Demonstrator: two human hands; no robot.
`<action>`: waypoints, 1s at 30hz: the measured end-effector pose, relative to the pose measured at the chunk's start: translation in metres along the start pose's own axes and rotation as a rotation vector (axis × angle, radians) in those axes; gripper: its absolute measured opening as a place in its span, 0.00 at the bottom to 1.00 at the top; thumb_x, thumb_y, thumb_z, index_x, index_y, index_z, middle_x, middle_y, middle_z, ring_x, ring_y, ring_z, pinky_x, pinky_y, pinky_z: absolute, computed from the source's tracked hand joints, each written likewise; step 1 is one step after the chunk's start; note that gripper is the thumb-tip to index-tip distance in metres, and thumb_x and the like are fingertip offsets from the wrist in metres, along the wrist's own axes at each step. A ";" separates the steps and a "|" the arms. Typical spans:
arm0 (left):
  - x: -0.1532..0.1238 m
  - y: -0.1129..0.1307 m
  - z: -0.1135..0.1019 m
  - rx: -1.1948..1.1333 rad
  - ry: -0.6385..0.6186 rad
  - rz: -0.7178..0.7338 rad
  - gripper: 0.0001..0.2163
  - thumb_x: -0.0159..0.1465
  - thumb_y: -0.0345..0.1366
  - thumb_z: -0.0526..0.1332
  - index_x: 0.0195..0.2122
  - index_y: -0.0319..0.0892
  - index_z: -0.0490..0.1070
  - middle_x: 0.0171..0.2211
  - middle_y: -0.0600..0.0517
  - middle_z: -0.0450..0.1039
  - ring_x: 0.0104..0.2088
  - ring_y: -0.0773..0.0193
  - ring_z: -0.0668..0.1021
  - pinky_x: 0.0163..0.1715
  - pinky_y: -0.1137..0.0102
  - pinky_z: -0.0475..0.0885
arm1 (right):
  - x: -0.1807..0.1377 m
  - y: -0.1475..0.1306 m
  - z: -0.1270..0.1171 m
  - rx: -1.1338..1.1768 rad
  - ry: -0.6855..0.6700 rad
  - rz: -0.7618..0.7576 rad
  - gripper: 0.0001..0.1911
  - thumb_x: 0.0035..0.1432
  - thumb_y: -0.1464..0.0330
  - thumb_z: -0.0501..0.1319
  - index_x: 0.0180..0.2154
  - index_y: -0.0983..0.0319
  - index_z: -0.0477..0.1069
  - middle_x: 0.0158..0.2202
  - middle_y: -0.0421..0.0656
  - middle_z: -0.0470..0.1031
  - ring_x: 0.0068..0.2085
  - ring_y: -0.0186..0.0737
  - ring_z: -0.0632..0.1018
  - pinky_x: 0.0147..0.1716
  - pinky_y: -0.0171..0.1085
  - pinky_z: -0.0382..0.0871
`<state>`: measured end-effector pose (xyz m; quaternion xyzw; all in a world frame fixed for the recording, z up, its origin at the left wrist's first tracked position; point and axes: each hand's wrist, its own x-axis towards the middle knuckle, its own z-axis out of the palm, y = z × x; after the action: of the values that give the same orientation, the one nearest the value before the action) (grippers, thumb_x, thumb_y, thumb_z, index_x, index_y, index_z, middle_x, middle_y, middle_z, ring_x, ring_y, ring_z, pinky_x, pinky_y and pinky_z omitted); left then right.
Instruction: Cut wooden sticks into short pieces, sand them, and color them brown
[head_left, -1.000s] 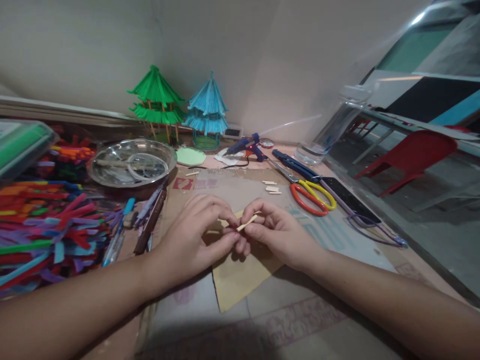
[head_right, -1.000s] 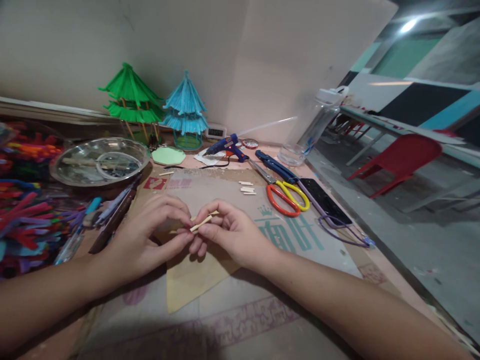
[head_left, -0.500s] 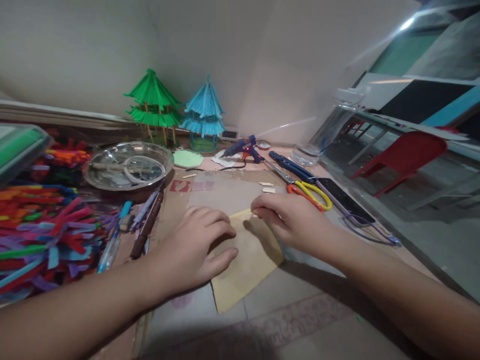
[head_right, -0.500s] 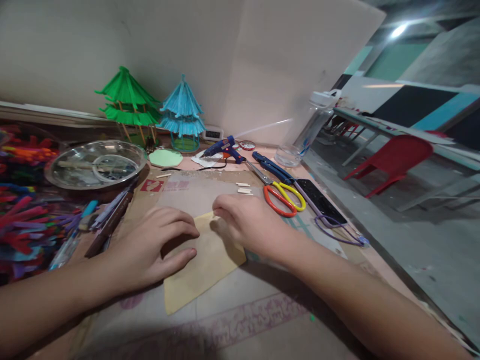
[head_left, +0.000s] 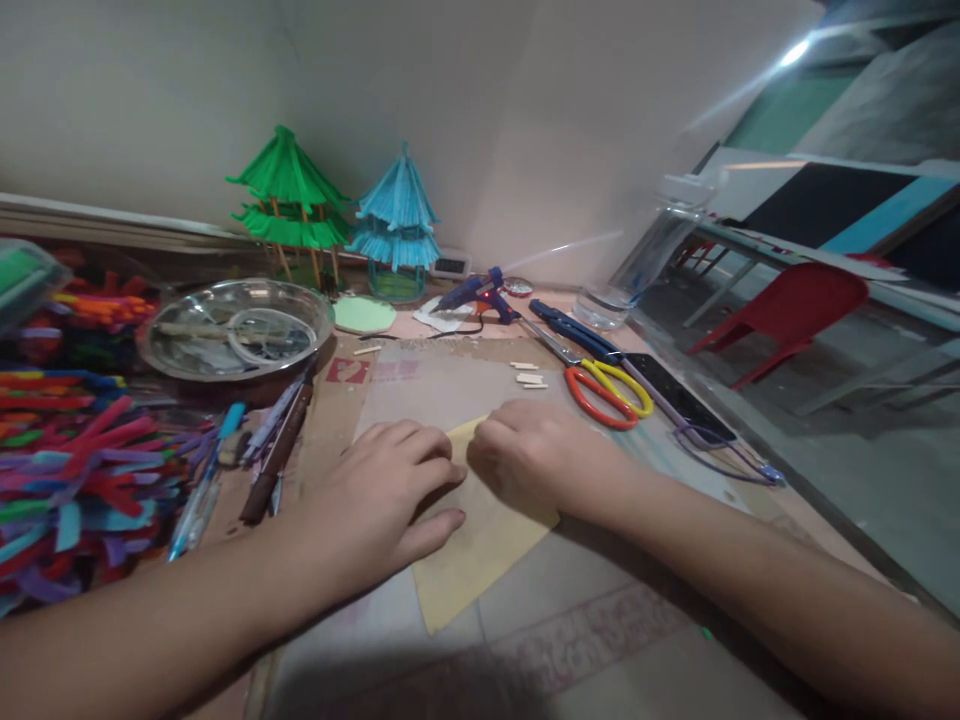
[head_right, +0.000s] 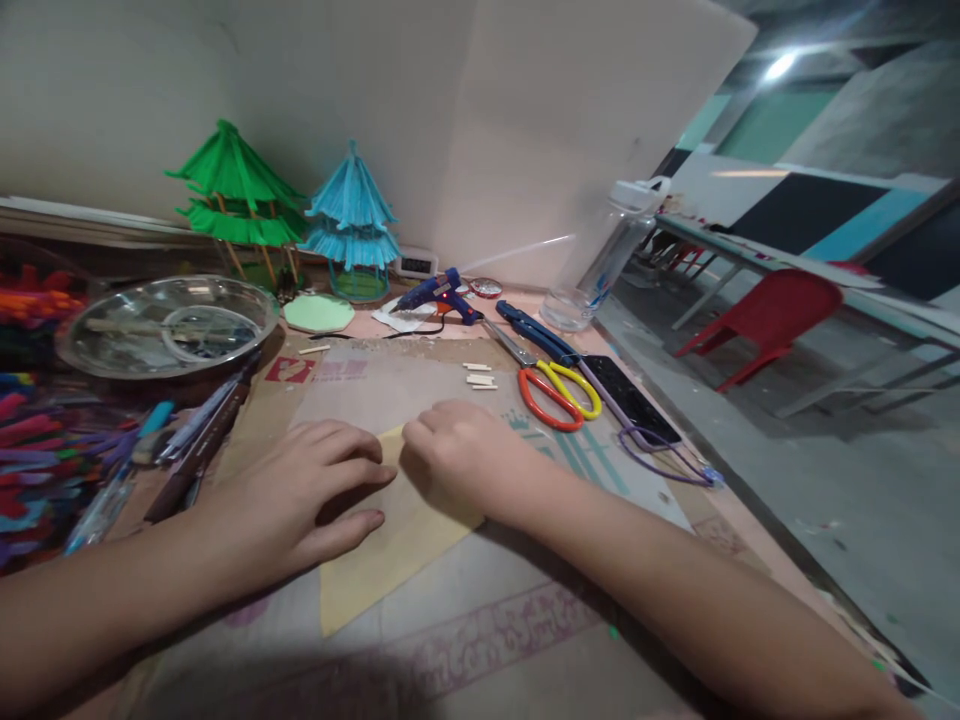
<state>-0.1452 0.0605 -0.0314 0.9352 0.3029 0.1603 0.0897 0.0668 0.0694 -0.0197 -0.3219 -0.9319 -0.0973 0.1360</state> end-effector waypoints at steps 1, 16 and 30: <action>0.000 0.000 0.000 -0.001 0.000 -0.009 0.08 0.63 0.37 0.61 0.41 0.41 0.73 0.40 0.48 0.72 0.44 0.53 0.73 0.44 0.56 0.68 | 0.000 0.000 -0.001 0.031 -0.012 -0.026 0.06 0.58 0.77 0.57 0.30 0.64 0.70 0.24 0.41 0.71 0.27 0.37 0.69 0.27 0.36 0.55; 0.000 0.001 0.000 -0.014 -0.016 -0.074 0.08 0.61 0.38 0.63 0.39 0.40 0.71 0.40 0.48 0.72 0.44 0.53 0.73 0.45 0.56 0.68 | -0.001 0.000 0.003 0.034 -0.009 -0.091 0.06 0.60 0.76 0.57 0.30 0.64 0.69 0.25 0.42 0.71 0.28 0.37 0.69 0.29 0.36 0.57; -0.001 0.000 0.000 -0.017 -0.006 -0.102 0.07 0.60 0.38 0.63 0.37 0.41 0.69 0.40 0.48 0.72 0.43 0.53 0.74 0.44 0.57 0.69 | 0.001 -0.004 -0.003 0.007 -0.041 -0.159 0.06 0.62 0.75 0.57 0.32 0.65 0.70 0.27 0.43 0.73 0.29 0.38 0.69 0.31 0.37 0.60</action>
<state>-0.1460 0.0595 -0.0316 0.9182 0.3485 0.1551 0.1066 0.0646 0.0664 -0.0172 -0.2485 -0.9573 -0.0981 0.1099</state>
